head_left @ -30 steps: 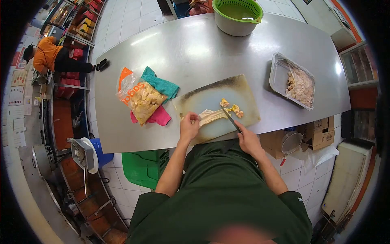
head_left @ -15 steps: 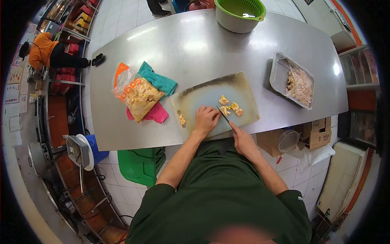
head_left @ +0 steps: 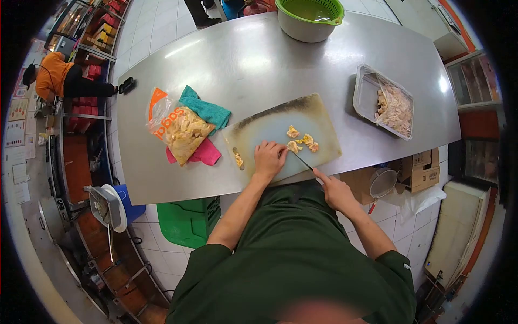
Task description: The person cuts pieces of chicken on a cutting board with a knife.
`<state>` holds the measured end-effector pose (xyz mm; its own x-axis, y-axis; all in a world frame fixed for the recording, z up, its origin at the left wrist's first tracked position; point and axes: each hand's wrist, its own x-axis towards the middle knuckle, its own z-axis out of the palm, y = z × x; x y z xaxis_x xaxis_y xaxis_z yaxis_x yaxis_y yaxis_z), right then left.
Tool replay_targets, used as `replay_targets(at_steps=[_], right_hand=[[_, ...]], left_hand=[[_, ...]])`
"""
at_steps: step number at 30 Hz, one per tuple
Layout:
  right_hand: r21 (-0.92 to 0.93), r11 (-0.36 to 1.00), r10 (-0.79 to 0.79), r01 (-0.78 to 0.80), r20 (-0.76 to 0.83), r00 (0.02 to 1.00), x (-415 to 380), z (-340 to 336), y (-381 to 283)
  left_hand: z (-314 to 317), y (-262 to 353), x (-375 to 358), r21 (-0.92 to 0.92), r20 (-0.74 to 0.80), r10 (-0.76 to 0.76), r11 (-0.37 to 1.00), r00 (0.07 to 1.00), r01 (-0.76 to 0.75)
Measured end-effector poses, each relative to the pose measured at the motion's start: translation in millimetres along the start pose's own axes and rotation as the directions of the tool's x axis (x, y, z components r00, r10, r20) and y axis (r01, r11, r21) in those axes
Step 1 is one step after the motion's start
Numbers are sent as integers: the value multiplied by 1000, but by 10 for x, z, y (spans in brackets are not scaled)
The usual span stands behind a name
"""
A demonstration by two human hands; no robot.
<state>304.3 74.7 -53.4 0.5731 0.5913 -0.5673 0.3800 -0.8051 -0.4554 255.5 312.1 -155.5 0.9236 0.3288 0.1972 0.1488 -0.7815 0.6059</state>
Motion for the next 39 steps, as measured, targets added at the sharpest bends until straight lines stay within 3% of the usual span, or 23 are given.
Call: replay_targets(at_steps=[2,4,5,7,8,10,14,16,17,19,20,22,23,25,26,29,33,35,37,38,39], right_hand=[[8,1000,4,-5,27,1000,18,-30,14],[182,974,-113,138,-143,983,137,55,8],[183,973,-113,138,-143,983,208,108,-7],[226,954,-180,195,-85,980,353,184,-56],[226,953,-186,201,-86,979,386,171,-64],[255,957,-99,142,-173,980,421,144,-59],[240,960,-89,147,-239,967,418,105,20],[341,935,-41,98,-171,985,404,79,22],[339,935,-45,102,-170,984,393,60,15],[457,889,59,28,-175,983,358,11,-15],[455,890,56,30,-175,983,339,-21,-37],[523,852,125,-4,-196,973,305,-68,-71],[524,852,125,-4,-197,972,301,-55,-76],[494,869,115,-27,-150,982,320,-16,-90],[497,867,119,-27,-154,981,334,30,-99],[382,911,-108,155,-142,984,352,210,-129],[347,930,-56,123,-199,978,395,210,-142],[367,930,64,-31,-77,995,369,74,-188],[397,917,67,-32,-75,995,395,75,-182],[425,905,73,-34,-74,995,397,76,-165],[419,907,68,-31,-72,995,409,79,-138]], left_hand=[[-78,-2,50,-24,42,-16,1000,999,17],[-185,-22,66,-434,106,-317,838,942,331],[-232,-56,58,-433,107,-317,838,942,331],[-320,-128,39,-6,153,-101,995,983,103],[-371,-110,70,-2,149,-102,995,984,104],[-464,-67,134,178,485,-309,951,818,254],[-415,-87,226,123,538,-209,978,817,169],[-418,-31,249,-221,544,-259,873,798,434],[-386,-25,259,-221,540,-262,873,800,435],[-307,2,278,-626,561,-274,478,782,616],[-281,64,288,-627,558,-276,478,782,616],[-243,182,299,-764,563,-405,77,720,640],[-182,99,243,-764,563,-405,78,721,641],[-27,-175,97,-552,393,-487,554,780,624],[-73,-194,54,-550,396,-482,557,782,622],[-303,-169,-137,-583,384,-562,468,733,664],[-563,-181,-316,-307,360,-548,695,755,651],[-577,-180,-370,-211,366,-517,763,773,611],[-525,-90,-329,-555,298,-427,650,854,519],[-535,-12,-244,-556,296,-432,647,852,521],[-577,92,-87,-690,411,-356,480,839,542]])
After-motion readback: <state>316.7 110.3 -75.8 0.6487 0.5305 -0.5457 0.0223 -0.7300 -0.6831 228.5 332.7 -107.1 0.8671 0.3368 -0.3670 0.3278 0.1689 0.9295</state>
